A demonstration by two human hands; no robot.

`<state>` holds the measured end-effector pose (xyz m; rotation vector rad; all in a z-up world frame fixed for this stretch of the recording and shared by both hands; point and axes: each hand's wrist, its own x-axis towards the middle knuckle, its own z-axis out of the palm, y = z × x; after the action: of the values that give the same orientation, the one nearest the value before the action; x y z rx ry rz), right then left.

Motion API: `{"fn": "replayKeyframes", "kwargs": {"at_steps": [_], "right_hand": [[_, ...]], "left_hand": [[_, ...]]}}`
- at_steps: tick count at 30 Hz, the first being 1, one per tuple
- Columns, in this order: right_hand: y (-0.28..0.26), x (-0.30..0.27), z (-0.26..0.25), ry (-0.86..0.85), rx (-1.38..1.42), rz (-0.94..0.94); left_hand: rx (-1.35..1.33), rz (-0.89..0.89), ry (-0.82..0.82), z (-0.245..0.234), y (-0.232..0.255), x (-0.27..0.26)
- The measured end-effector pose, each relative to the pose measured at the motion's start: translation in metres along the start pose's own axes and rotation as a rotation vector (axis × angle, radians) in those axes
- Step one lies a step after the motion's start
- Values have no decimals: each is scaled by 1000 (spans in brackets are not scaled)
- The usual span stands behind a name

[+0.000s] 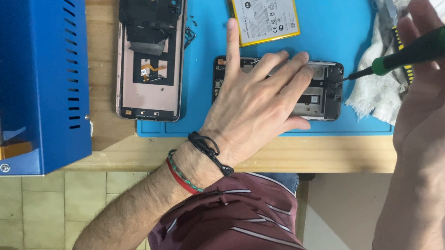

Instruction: Fastening internal screws to secure components during a mobile phone repair process.

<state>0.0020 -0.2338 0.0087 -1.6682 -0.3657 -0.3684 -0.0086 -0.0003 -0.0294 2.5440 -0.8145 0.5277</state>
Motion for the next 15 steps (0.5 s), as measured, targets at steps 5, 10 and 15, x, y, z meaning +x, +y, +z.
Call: {"fn": "replayKeyframes", "kwargs": {"at_steps": [5,10,15], "right_hand": [[-4,6,-4,15,-130,-57],[-10,6,5,120,-23,84],[-10,10,3,31,-23,-55]], "left_hand": [[-11,6,-12,-1,0,0],[-10,13,-24,-2,0,1],[-1,12,-24,-3,0,1]]}}
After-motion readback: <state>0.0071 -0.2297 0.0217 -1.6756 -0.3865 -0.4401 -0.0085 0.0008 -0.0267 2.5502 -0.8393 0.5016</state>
